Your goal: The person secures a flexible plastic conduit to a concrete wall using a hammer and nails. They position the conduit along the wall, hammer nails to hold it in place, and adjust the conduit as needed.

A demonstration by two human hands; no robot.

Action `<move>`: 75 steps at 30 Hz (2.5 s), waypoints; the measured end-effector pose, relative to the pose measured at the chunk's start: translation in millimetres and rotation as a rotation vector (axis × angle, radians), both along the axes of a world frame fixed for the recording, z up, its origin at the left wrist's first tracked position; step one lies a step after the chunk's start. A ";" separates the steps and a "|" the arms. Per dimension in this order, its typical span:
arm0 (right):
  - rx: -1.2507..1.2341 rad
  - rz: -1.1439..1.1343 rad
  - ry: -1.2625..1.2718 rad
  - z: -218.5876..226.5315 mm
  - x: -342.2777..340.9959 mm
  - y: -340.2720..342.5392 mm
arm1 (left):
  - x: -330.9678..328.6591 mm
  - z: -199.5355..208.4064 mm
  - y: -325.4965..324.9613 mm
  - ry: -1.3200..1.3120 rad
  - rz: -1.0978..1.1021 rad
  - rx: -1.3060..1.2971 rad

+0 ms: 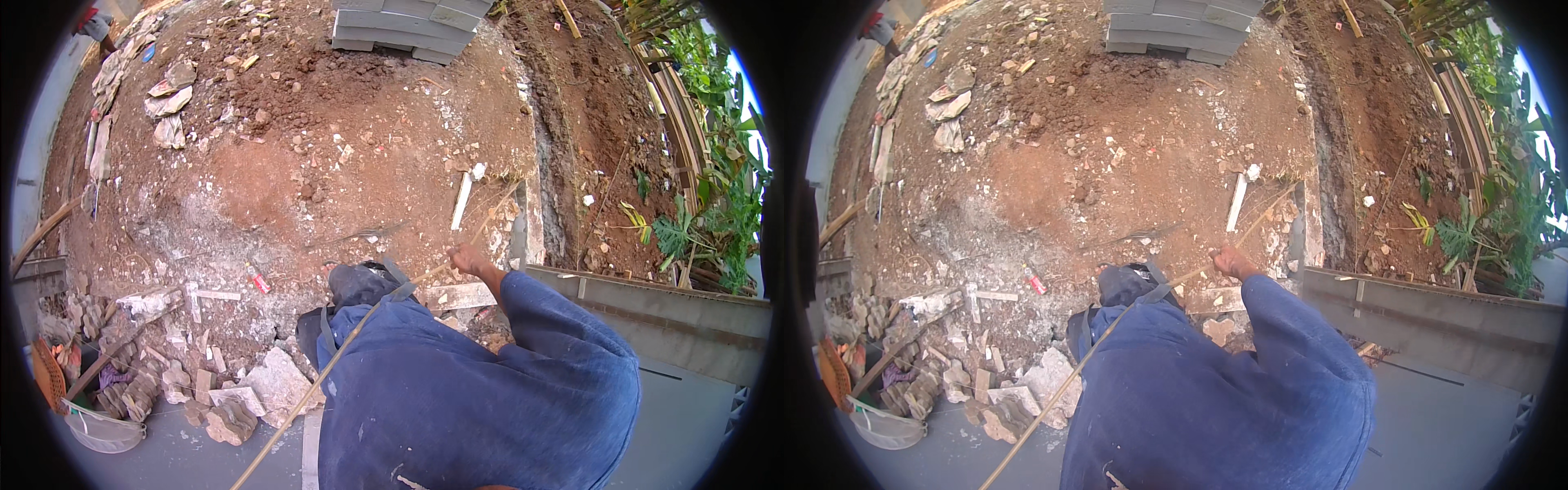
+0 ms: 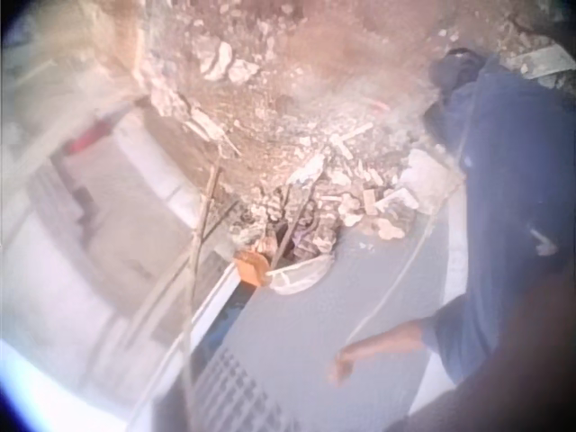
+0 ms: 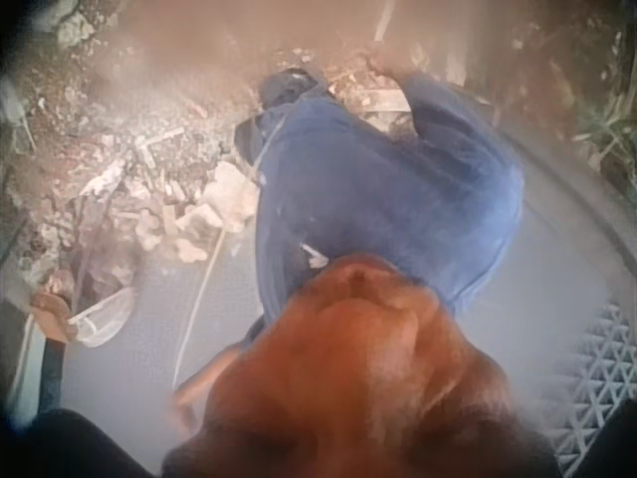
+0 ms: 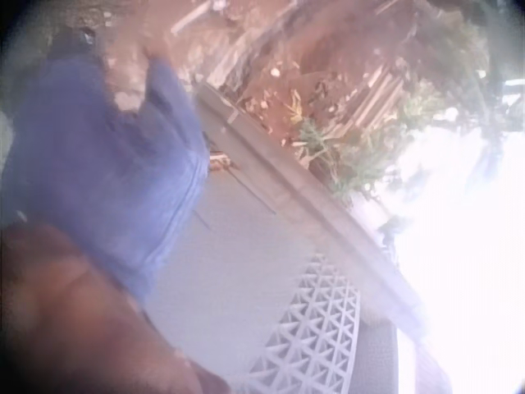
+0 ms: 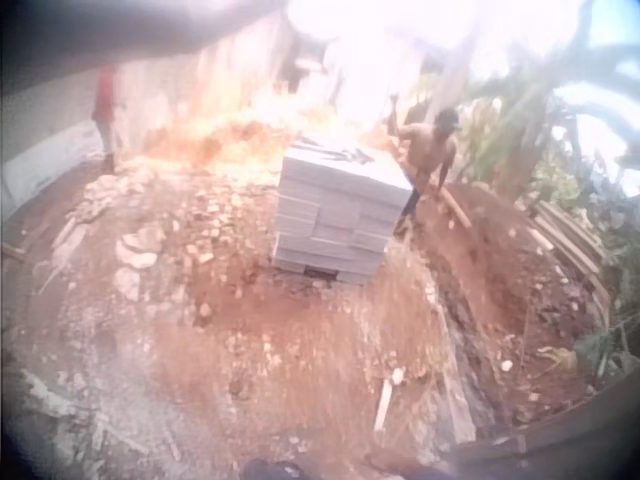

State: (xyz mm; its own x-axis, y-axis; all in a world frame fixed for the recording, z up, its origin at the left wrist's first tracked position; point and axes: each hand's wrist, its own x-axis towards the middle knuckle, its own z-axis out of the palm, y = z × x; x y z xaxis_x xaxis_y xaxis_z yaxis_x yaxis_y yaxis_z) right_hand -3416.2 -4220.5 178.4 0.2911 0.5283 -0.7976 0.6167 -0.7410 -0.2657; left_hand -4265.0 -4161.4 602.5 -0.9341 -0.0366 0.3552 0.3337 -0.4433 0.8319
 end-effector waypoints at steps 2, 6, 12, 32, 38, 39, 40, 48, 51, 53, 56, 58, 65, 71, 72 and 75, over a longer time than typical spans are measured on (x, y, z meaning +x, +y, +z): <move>0.019 0.117 -0.396 -14.4 11.7 -9.6 | 9.3 -29.8 16.1 -0.087 -0.020 -0.081; -0.432 -0.708 -0.938 22.0 87.8 -64.7 | 98.6 -110.5 84.6 -0.320 -0.276 -0.325; 1.652 -0.696 -1.332 328.0 133.6 39.5 | 314.7 -207.4 145.0 -0.626 -1.072 -0.436; 0.506 0.694 1.177 256.9 -648.0 312.7 | -44.8 -160.4 83.3 -0.072 -0.310 0.035; 0.816 -0.103 1.226 221.6 -677.4 406.2 | -105.0 -172.6 79.2 -0.119 -0.087 -0.003; 0.870 -0.148 1.204 219.0 -679.7 415.8 | -118.4 -172.2 89.6 -0.123 -0.094 0.005; 0.911 -0.158 1.227 208.3 -681.1 426.3 | -130.0 -167.8 102.7 -0.106 -0.101 0.019; 1.067 0.055 0.795 139.9 -745.5 498.6 | -261.8 -136.1 222.0 0.082 -0.109 0.099; 0.714 0.326 0.389 105.4 -752.5 535.1 | -318.7 -135.9 259.7 0.063 -0.028 0.125; 0.500 0.524 0.138 66.2 -751.8 553.0 | -347.5 -138.6 277.8 0.027 0.039 0.089; 0.481 0.806 -0.058 44.1 -769.5 566.4 | -383.3 -138.3 304.9 0.009 0.075 0.139; 0.309 0.968 -0.020 52.3 -796.5 577.1 | -394.3 -140.7 319.6 -0.054 0.115 0.138; 0.245 1.112 0.023 37.0 -859.9 646.2 | -454.6 -155.8 389.5 -0.114 0.070 0.158; 0.389 0.915 0.071 41.6 -941.2 721.5 | -543.5 -193.1 487.1 -0.141 -0.030 0.210; 0.385 0.889 0.057 42.3 -958.9 735.8 | -562.8 -201.3 504.2 -0.143 -0.053 0.216; 0.413 0.745 0.089 9.4 -987.6 770.7 | -624.6 -235.6 552.8 -0.163 -0.034 0.233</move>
State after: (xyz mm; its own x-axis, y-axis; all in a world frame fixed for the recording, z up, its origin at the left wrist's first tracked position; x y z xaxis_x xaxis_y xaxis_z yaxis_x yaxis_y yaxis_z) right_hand -4403.9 -3449.8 187.8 -0.3017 0.8102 -0.5026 0.8684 0.0159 -0.4956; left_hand -4889.6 -3608.6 366.9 -0.9802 -0.0671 0.1861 0.1856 -0.6378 0.7475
